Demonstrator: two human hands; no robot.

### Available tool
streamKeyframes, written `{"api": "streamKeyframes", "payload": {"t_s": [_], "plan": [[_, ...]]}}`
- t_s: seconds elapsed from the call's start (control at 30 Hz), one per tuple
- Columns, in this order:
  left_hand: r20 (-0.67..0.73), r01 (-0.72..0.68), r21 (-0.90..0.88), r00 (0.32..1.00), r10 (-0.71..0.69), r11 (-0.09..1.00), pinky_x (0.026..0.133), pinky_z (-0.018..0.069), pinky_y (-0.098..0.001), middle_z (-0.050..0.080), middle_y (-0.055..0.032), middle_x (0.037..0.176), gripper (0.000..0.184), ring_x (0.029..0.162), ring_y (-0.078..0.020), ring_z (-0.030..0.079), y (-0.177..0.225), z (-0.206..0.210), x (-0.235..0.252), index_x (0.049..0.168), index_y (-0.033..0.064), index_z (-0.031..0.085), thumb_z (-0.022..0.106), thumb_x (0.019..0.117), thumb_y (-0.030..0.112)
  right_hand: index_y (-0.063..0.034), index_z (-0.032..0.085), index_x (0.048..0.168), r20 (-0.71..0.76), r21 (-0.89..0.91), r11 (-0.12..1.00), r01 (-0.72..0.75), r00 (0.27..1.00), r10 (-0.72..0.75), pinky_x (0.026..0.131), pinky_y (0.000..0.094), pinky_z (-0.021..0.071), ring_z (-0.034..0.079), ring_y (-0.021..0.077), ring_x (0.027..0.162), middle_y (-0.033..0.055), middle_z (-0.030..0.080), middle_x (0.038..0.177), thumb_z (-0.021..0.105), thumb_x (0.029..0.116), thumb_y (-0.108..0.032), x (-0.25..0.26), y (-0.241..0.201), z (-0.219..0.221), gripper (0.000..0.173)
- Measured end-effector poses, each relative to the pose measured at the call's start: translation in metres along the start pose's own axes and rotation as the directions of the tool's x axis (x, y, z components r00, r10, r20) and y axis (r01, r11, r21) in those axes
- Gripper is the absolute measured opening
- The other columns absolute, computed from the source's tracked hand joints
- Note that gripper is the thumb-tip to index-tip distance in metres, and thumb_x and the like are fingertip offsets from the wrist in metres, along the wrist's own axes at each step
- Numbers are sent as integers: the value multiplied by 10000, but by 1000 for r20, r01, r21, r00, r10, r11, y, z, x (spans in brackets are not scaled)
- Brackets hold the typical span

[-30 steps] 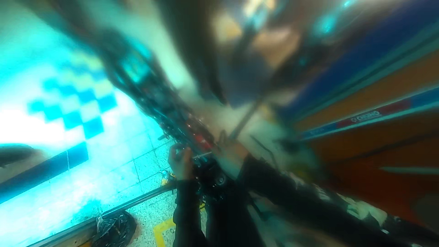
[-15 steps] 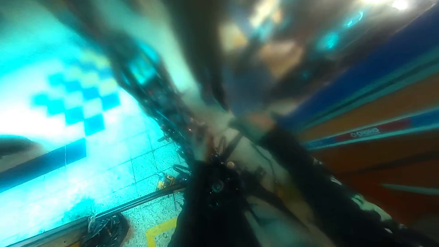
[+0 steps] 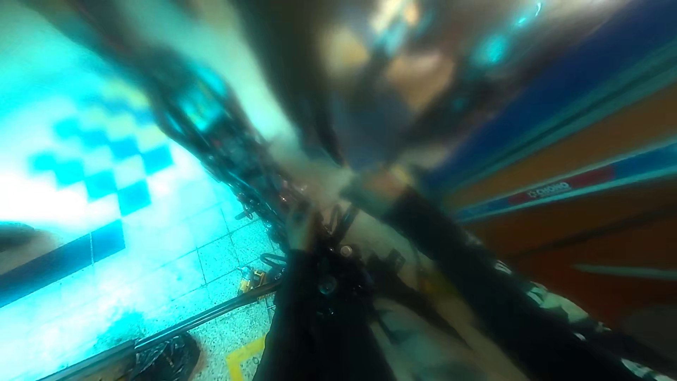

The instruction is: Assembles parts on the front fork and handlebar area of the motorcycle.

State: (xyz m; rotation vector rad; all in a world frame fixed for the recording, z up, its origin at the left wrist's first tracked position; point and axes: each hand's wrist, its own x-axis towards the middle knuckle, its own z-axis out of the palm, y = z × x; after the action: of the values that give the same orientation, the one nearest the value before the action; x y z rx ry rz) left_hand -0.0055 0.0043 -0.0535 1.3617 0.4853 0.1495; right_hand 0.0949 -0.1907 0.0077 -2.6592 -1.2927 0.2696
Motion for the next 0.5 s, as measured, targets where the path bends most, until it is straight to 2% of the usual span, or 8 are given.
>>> {"api": "streamKeyframes", "payload": {"t_s": [0.07,0.13,0.2,0.27,0.33,0.37,0.43,0.5], "plan": [[73,-12,-19,997,13,1000,453,484,-285,614,-75,745,137,506,-136,529,-3,-2,5,1068,54,644,656,976,156,-255,727,1175,-45,-1,1000,-22,999,22,892,544,503,684,293,987,67,722,1050,479,1077,-316,-11,-6,3,273],[134,-38,-40,990,43,998,449,477,-273,618,-66,749,122,504,-124,522,-3,-3,3,1043,47,651,663,951,127,-242,730,1146,-73,0,1000,-31,997,31,842,533,533,703,291,962,65,732,1033,490,1069,-292,-23,-11,5,258],[129,10,-23,992,-7,1000,469,491,-271,628,-56,758,69,517,-120,536,12,5,-8,1012,38,653,637,952,69,-227,730,1117,-87,2,999,-34,996,34,794,520,535,702,288,912,67,727,991,492,1061,-273,-34,-17,6,249],[75,109,29,991,-111,994,494,467,-251,585,-19,760,67,528,-96,501,39,21,-21,995,40,607,548,988,10,-193,749,1048,-145,13,999,-32,989,34,721,520,543,708,296,841,80,720,920,529,1035,-256,-42,-24,6,229],[77,105,20,991,-106,994,503,478,-245,585,-17,753,80,539,-95,521,38,21,-20,997,39,606,527,1000,27,-176,745,988,-153,10,999,-51,987,52,641,530,556,708,304,769,86,710,857,561,1017,-295,-45,-30,7,221],[97,55,-1,994,-55,998,489,480,-245,595,-25,733,70,532,-98,534,25,16,-15,996,47,612,545,992,66,-181,732,955,-128,9,998,-62,990,63,585,535,550,706,307,723,82,703,812,554,1021,-351,-44,-31,8,255],[89,-64,-62,994,70,996,445,475,-263,624,-67,700,132,505,-127,550,-3,6,-5,1041,31,655,619,955,124,-199,728,938,7,57,995,-76,997,76,552,559,535,697,315,689,74,695,763,502,1042,-461,-38,-25,7,361],[-56,-83,-25,995,82,996,446,477,-286,634,-91,735,237,519,-150,559,-5,14,-10,1150,30,646,641,922,95,-201,747,959,223,216,973,-77,975,28,589,541,544,680,268,678,46,690,748,467,1059,-487,-25,-10,-2,413]]}}
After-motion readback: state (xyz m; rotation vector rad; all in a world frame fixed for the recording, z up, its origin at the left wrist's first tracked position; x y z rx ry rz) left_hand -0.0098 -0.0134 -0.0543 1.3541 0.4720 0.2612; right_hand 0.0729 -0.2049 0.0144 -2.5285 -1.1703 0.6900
